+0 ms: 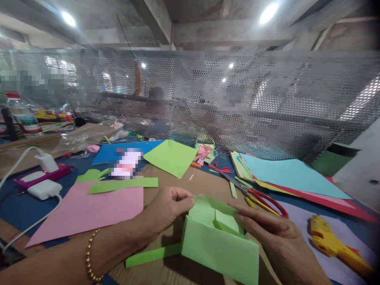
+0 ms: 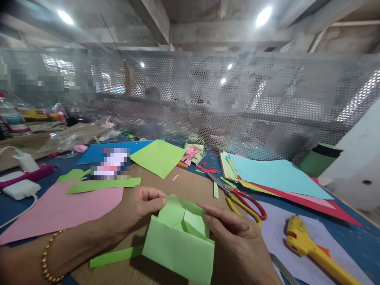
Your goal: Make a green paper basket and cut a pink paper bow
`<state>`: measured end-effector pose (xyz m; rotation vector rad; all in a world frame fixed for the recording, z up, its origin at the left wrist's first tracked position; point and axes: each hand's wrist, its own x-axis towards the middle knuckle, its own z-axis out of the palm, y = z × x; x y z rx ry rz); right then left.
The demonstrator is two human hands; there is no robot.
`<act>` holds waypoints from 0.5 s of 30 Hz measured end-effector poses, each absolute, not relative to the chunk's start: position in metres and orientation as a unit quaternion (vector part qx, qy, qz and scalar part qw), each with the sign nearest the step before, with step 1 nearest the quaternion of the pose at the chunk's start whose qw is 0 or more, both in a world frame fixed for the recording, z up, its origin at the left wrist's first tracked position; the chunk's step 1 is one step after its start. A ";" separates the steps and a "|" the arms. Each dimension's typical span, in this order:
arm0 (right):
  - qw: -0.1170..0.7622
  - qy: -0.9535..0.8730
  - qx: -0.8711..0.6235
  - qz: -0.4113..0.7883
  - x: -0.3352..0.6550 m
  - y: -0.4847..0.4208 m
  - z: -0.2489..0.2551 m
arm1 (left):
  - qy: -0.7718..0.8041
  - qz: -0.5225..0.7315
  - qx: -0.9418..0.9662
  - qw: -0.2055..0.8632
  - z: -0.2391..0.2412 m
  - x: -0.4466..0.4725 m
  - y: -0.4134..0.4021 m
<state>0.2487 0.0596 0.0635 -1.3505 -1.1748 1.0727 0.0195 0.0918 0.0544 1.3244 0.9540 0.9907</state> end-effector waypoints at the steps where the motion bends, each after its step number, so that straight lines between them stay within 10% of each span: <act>1: 0.504 -0.490 -0.558 0.441 0.248 0.059 0.064 | 0.408 0.422 0.565 0.580 0.054 0.020 0.092; 15: 0.512 -0.437 -0.540 0.506 0.248 0.060 0.061 | 0.398 0.459 0.512 0.607 0.054 0.022 0.086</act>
